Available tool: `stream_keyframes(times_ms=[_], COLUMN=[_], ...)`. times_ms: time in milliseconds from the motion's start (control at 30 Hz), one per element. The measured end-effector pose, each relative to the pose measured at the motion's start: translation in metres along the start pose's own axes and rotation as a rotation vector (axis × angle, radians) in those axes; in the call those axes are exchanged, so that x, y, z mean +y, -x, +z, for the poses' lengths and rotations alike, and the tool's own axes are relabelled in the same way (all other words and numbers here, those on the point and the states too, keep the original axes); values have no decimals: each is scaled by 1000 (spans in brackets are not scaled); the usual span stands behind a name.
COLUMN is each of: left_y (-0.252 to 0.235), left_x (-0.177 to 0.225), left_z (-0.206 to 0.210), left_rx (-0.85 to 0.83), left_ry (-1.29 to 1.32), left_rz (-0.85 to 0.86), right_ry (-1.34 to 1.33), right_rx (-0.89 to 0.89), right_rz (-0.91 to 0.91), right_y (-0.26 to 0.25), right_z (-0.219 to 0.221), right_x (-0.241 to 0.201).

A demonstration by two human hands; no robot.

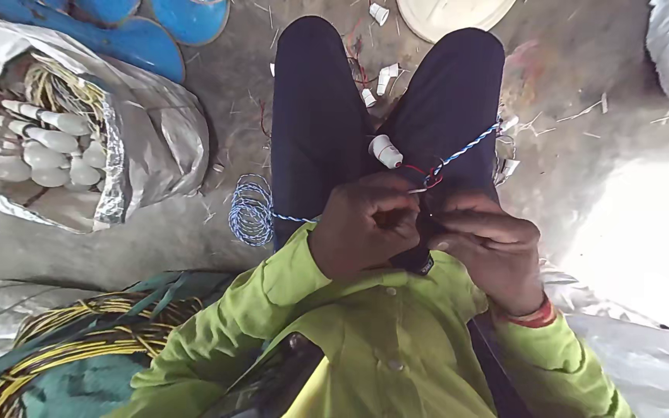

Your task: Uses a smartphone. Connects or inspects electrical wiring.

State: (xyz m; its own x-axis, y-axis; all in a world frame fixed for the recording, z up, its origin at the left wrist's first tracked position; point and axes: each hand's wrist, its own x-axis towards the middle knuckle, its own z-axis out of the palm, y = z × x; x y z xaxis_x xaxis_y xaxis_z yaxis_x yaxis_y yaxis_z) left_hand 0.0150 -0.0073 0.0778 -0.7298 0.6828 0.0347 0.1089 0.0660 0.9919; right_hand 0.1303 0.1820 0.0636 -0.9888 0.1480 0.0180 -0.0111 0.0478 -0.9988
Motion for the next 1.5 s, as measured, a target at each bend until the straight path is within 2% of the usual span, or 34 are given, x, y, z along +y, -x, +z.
stream_keyframes(times_ms=[133,300,433,633,800,1133,1400,1500], left_y=[-4,-6,2,7,11,14,12,15], left_x=[-4,-9,-5,-6,-3,-4,-3,-13], left_z=[-12,-35,-35,-26,-22,-20,-26,-26], left_rx=[-89,-141,-111,-48,35,40,-48,-91], left_ry=[260,251,127,-73,-170,-139,108,134], left_rz=[-166,-149,-131,-89,-106,-134,-378,-283], right_ry=[-319,-509,-431,-122,-94,-208,-318,-340], right_rx=[-102,-25,2,117,98,108,103,99], right_rz=[130,258,297,356,393,376,352,288], right_y=[4,8,8,2,-6,-5,0,-1], right_z=[-6,-5,2,23,31,37,41,41], right_x=[9,6,1,-11,-13,-7,-1,-1])
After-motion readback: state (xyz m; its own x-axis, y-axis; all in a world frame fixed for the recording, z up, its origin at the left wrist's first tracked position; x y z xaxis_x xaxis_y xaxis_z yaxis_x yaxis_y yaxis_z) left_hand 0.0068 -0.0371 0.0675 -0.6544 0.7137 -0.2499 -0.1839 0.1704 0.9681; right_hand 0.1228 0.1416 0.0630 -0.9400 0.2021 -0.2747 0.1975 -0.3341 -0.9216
